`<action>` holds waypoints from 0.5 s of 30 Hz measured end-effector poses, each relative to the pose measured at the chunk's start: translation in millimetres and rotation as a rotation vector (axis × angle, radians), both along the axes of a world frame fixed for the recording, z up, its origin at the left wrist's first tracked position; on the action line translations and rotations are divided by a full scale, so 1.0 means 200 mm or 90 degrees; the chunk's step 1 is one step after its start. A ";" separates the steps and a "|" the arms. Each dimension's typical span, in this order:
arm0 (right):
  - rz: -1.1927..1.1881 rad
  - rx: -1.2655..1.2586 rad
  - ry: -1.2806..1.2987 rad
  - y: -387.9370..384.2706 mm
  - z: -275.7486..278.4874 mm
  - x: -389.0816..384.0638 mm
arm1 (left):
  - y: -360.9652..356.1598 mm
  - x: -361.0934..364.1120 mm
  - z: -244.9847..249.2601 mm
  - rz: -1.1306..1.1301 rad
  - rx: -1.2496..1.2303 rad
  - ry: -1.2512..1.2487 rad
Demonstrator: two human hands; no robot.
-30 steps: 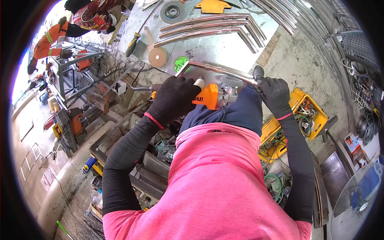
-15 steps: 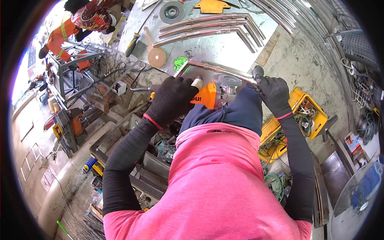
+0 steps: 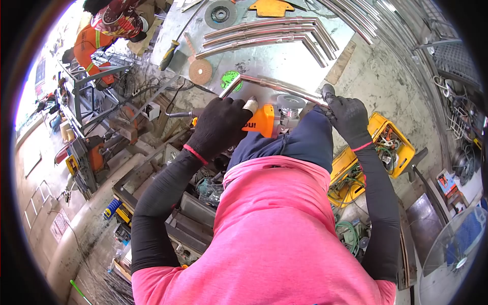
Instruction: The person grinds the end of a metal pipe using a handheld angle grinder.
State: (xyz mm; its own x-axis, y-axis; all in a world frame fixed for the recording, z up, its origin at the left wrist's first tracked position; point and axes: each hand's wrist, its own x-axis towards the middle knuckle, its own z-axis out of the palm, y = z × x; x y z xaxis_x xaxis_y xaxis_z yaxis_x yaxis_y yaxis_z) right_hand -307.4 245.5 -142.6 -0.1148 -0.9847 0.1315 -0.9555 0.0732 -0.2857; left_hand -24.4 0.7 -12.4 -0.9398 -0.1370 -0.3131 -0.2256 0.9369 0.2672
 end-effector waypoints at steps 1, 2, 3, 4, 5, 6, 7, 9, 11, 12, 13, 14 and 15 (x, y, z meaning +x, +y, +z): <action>-0.004 0.004 0.000 0.00 0.00 0.00 | 0.00 -0.02 0.00 0.013 0.000 -0.001; -0.010 0.009 -0.001 0.00 0.01 0.00 | 0.00 -0.02 0.01 0.014 0.000 0.001; -0.010 0.010 0.001 0.01 -0.02 -0.01 | -0.01 -0.02 0.01 0.007 0.016 -0.026; -0.004 0.038 -0.021 0.03 -0.07 -0.03 | -0.01 -0.02 0.01 0.000 0.031 -0.052; 0.001 0.065 -0.043 0.01 -0.05 -0.03 | -0.01 -0.01 0.01 0.000 0.030 -0.052; -0.001 0.064 -0.044 -0.01 -0.03 -0.03 | 0.00 0.01 0.01 -0.010 0.019 -0.044; -0.023 0.101 -0.103 -0.01 0.00 -0.03 | 0.00 0.02 0.01 -0.020 0.009 -0.035; -0.049 0.140 -0.162 -0.03 0.06 -0.04 | 0.02 0.02 0.03 -0.019 0.011 -0.028; -0.055 0.200 -0.151 -0.04 0.07 -0.04 | 0.02 0.02 0.03 -0.015 0.010 -0.022; -0.055 0.199 -0.151 -0.04 0.07 -0.04 | 0.02 0.02 0.02 -0.011 0.008 -0.018; -0.055 0.198 -0.147 -0.04 0.07 -0.03 | 0.02 0.02 0.02 -0.007 0.006 -0.015; -0.055 0.197 -0.142 -0.04 0.07 -0.03 | 0.02 0.02 0.01 -0.007 0.005 -0.014; -0.055 0.197 -0.142 -0.04 0.08 -0.03 | 0.02 0.02 0.01 -0.005 0.002 -0.019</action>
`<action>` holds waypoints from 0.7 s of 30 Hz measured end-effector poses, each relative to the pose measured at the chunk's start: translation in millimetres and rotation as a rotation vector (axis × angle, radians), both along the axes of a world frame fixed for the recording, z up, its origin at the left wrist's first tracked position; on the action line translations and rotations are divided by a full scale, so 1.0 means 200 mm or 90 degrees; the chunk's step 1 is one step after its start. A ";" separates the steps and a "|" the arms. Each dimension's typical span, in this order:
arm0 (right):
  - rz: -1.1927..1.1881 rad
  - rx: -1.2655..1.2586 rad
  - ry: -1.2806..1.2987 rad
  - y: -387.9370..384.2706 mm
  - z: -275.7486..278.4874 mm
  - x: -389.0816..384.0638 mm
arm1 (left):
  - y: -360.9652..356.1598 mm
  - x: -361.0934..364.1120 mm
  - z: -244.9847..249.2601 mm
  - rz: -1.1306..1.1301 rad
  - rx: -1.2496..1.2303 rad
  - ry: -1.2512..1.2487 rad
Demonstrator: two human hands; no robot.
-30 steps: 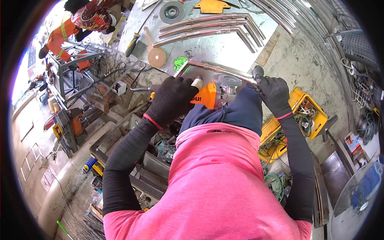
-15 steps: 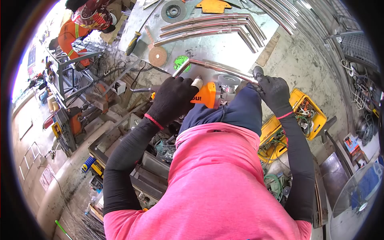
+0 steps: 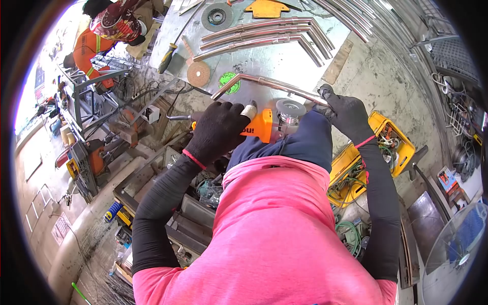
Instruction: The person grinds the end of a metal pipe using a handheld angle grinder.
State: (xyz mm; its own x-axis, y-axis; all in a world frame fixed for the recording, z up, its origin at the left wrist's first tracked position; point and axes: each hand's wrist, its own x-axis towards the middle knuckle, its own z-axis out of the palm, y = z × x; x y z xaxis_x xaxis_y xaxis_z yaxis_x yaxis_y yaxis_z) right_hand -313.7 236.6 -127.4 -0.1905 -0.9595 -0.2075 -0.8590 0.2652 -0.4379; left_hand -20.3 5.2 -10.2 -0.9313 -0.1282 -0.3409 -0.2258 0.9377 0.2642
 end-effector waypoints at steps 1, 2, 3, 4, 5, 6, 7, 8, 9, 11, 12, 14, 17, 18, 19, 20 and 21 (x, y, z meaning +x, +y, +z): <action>0.003 0.005 0.004 0.00 0.00 0.00 | 0.00 0.00 0.00 0.002 -0.003 -0.004; 0.007 0.010 0.008 0.00 0.00 0.00 | 0.00 0.00 0.00 0.002 -0.004 -0.004; 0.008 0.009 0.008 0.01 0.00 0.00 | -0.01 -0.01 0.00 0.001 -0.003 -0.005; 0.015 -0.004 0.011 0.02 -0.01 0.00 | -0.02 -0.01 -0.01 -0.001 -0.004 -0.006; 0.021 -0.015 0.014 0.02 -0.01 0.00 | -0.02 -0.02 -0.01 -0.001 -0.004 -0.006; 0.021 -0.015 0.014 0.02 -0.01 0.00 | -0.01 -0.02 -0.01 0.010 -0.009 -0.007; 0.018 -0.027 0.023 0.02 -0.01 0.00 | -0.01 -0.02 -0.01 0.020 -0.013 -0.009; 0.015 -0.038 0.031 0.03 -0.01 0.00 | -0.01 -0.03 -0.01 0.019 -0.012 -0.009; 0.015 -0.037 0.031 0.03 -0.01 0.01 | -0.02 -0.04 0.00 0.019 -0.009 -0.019; 0.021 -0.027 0.050 0.02 0.00 0.00 | -0.03 -0.03 0.00 0.019 -0.005 -0.031; 0.022 -0.027 0.049 0.02 -0.01 0.00 | -0.04 -0.02 0.00 -0.007 -0.001 -0.053; 0.029 -0.041 0.049 0.02 -0.03 0.00 | -0.05 -0.01 0.00 -0.033 0.000 -0.074; 0.043 -0.069 0.061 0.04 -0.06 0.00 | -0.02 -0.02 -0.01 -0.015 -0.015 -0.046; 0.043 -0.067 0.061 0.04 -0.06 0.00 | -0.01 -0.02 -0.01 0.008 -0.010 0.006; 0.041 -0.064 0.067 0.04 -0.06 0.00 | 0.00 -0.03 -0.01 0.032 -0.006 0.058; 0.040 -0.061 0.073 0.04 -0.06 0.01 | 0.00 -0.03 -0.01 0.034 -0.006 0.058; 0.041 -0.061 0.073 0.04 -0.06 0.01 | 0.00 -0.03 -0.01 0.041 -0.002 0.049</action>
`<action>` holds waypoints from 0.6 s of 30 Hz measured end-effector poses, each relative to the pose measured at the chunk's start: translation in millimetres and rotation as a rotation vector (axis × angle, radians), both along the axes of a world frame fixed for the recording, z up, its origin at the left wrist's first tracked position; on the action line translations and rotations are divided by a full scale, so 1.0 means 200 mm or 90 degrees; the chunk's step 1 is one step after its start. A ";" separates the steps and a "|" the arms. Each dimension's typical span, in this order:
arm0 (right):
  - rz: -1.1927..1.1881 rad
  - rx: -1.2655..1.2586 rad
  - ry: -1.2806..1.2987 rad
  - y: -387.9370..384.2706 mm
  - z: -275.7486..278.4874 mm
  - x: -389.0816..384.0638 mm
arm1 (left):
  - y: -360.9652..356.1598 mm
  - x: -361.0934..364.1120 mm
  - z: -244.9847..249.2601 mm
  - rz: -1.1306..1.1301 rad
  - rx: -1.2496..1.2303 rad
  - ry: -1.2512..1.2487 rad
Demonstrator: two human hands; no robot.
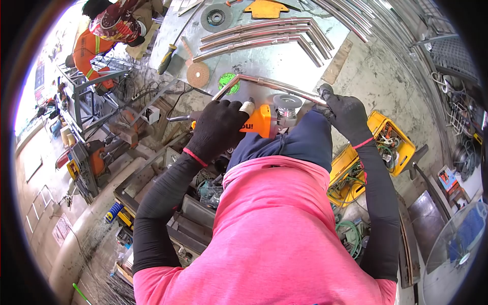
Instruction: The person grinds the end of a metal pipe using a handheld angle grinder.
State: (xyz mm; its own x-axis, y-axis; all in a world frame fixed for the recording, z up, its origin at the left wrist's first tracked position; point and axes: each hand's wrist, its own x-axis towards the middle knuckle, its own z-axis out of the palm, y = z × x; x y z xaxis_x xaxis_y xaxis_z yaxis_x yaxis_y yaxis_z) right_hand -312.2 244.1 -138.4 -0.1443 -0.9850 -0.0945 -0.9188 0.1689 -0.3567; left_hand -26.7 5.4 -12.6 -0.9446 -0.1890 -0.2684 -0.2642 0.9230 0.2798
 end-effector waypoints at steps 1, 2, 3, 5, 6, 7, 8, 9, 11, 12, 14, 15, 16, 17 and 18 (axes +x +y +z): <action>-0.001 0.004 -0.003 0.00 0.00 0.00 | 0.00 0.00 0.00 0.007 0.004 -0.009; -0.003 0.008 -0.005 -0.01 0.01 0.00 | -0.01 0.00 0.00 0.008 0.005 -0.009; -0.002 0.009 -0.005 -0.02 0.02 -0.01 | -0.02 0.00 0.00 -0.008 0.013 -0.031; -0.028 0.041 -0.068 -0.03 0.06 -0.02 | -0.03 0.02 0.01 -0.025 0.021 -0.054; -0.030 0.040 -0.068 -0.05 0.09 -0.03 | -0.02 0.04 0.02 -0.037 0.013 -0.084; -0.094 0.109 -0.209 -0.06 0.10 -0.03 | -0.02 0.05 0.02 -0.051 0.005 -0.115; -0.158 0.180 -0.352 -0.07 0.13 -0.03 | -0.01 0.06 0.02 -0.055 0.005 -0.115; -0.161 0.180 -0.351 -0.08 0.15 -0.05 | 0.00 0.06 0.01 -0.039 0.009 -0.095; -0.193 0.416 -0.588 -0.14 0.18 -0.09 | 0.00 0.07 0.02 -0.020 0.011 -0.075; -0.190 0.415 -0.587 -0.13 0.17 -0.08 | 0.01 0.06 0.02 -0.022 0.008 -0.056; -0.180 0.260 -0.503 -0.09 0.15 -0.04 | 0.01 0.05 0.02 -0.022 0.006 -0.037; -0.178 0.260 -0.501 -0.09 0.15 -0.04 | 0.01 0.05 0.02 -0.010 0.000 -0.039; -0.178 0.267 -0.486 -0.09 0.15 -0.04 | 0.02 0.04 0.02 0.003 -0.005 -0.042; -0.178 0.273 -0.471 -0.09 0.15 -0.04 | 0.02 0.04 0.01 0.004 -0.005 -0.042; -0.177 0.273 -0.471 -0.08 0.16 -0.04 | 0.02 0.04 0.00 0.012 -0.002 -0.015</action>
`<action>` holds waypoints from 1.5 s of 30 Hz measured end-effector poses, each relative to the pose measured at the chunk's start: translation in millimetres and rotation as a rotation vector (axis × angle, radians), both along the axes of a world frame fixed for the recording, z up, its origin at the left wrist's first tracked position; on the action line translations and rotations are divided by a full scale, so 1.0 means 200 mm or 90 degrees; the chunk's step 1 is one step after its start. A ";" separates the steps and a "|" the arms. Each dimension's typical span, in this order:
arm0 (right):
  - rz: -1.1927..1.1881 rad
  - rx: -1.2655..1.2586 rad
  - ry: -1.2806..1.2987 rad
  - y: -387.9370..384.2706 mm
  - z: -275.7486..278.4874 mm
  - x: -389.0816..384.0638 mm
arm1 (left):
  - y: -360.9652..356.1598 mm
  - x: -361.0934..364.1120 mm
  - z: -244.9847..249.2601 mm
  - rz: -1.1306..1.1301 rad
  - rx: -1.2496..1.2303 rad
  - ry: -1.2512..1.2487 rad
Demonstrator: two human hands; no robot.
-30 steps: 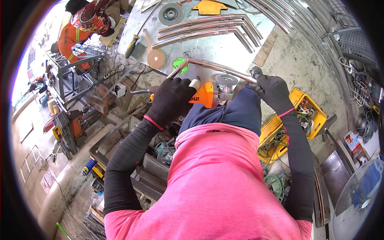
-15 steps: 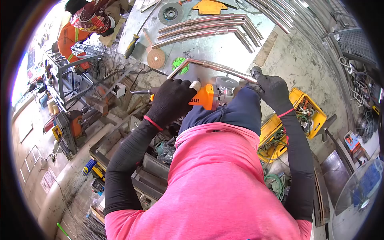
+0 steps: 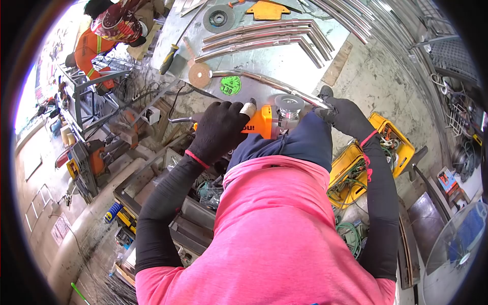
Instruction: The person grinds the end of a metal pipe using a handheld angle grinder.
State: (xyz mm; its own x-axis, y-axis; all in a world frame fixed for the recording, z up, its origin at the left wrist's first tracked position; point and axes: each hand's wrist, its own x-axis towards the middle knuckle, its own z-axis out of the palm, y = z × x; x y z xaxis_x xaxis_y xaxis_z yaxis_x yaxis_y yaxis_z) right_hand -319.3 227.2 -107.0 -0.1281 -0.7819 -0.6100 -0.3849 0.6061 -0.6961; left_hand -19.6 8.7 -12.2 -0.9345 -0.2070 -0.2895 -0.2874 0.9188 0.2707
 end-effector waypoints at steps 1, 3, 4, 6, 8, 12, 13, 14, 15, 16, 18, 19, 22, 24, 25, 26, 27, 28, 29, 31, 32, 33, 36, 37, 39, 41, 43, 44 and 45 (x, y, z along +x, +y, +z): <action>0.010 0.000 0.039 0.00 0.00 0.00 | 0.00 0.00 -0.01 0.007 0.003 0.028; 0.019 0.002 0.078 0.00 0.01 0.01 | -0.01 -0.02 0.01 0.006 -0.001 0.008; 0.031 -0.001 0.101 0.00 0.02 0.02 | -0.01 -0.03 0.02 0.005 -0.004 -0.010; 0.043 -0.004 0.125 0.00 0.02 0.02 | -0.01 -0.03 0.02 0.003 -0.001 -0.008; 0.052 -0.037 0.151 0.01 0.01 0.02 | -0.01 -0.03 0.02 0.003 0.000 -0.007; 0.059 -0.018 0.153 0.00 0.01 0.02 | 0.00 -0.03 0.02 0.018 0.009 -0.012; 0.064 -0.018 0.131 0.00 0.00 0.01 | 0.00 -0.03 0.02 0.029 0.012 -0.012; 0.068 -0.019 0.109 0.00 -0.01 0.00 | 0.00 -0.03 0.01 0.028 0.011 -0.013; 0.067 -0.019 0.110 0.02 -0.05 0.00 | 0.00 -0.02 0.01 0.025 0.013 -0.002; -0.027 -0.053 0.047 0.04 -0.11 0.02 | 0.00 -0.02 0.00 0.020 0.016 0.009; -0.121 -0.087 -0.016 0.06 -0.14 0.02 | -0.02 -0.01 0.00 -0.003 0.012 -0.014; -0.137 -0.074 -0.004 0.07 -0.15 0.02 | -0.02 0.00 0.00 -0.024 0.006 -0.038; -0.126 -0.057 0.029 0.07 -0.14 0.04 | -0.02 0.00 0.03 -0.016 0.008 -0.035; -0.100 -0.053 0.054 0.06 -0.09 0.05 | -0.01 0.00 0.04 -0.017 0.008 -0.043; -0.130 -0.019 -0.011 0.05 -0.07 0.05 | -0.02 0.00 0.04 -0.018 0.007 -0.050; -0.159 0.013 -0.076 0.05 -0.05 0.05 | -0.02 0.00 0.05 -0.018 0.005 -0.050; -0.159 0.012 -0.076 0.04 -0.06 0.05 | -0.02 0.00 0.05 -0.017 0.005 -0.055; -0.147 0.000 -0.058 0.05 -0.06 0.05 | -0.02 -0.01 0.05 -0.016 0.006 -0.059; -0.135 -0.011 -0.040 0.05 -0.07 0.05 | -0.02 0.00 0.04 -0.016 0.006 -0.059; -0.140 -0.054 -0.024 0.09 -0.13 0.06 | -0.03 0.00 0.03 -0.023 0.010 -0.053; -0.144 -0.098 -0.008 0.08 -0.12 0.07 | -0.03 -0.01 0.03 -0.024 0.010 -0.052; -0.145 -0.099 -0.008 0.08 -0.10 0.08 | -0.04 -0.02 0.04 -0.029 0.008 -0.050; -0.103 -0.091 0.078 0.09 -0.07 0.09 | -0.04 -0.02 0.02 -0.038 0.002 -0.034; -0.084 -0.084 0.111 0.10 -0.09 0.09 | -0.04 -0.02 0.01 -0.042 -0.001 -0.017; -0.065 -0.078 0.144 0.10 -0.09 0.09 | -0.04 -0.03 0.02 -0.049 -0.007 -0.026; -0.076 -0.097 0.132 0.11 -0.08 0.10 | -0.05 -0.04 0.01 -0.056 -0.014 -0.035; -0.082 -0.104 0.124 0.10 -0.08 0.09 | -0.06 -0.04 -0.02 -0.071 -0.039 -0.018; -0.086 -0.111 0.116 0.11 -0.08 0.09 | -0.06 -0.05 -0.03 -0.073 -0.039 -0.017; -0.087 -0.110 0.117 0.11 -0.08 0.09 | -0.07 -0.05 -0.03 -0.071 -0.039 -0.019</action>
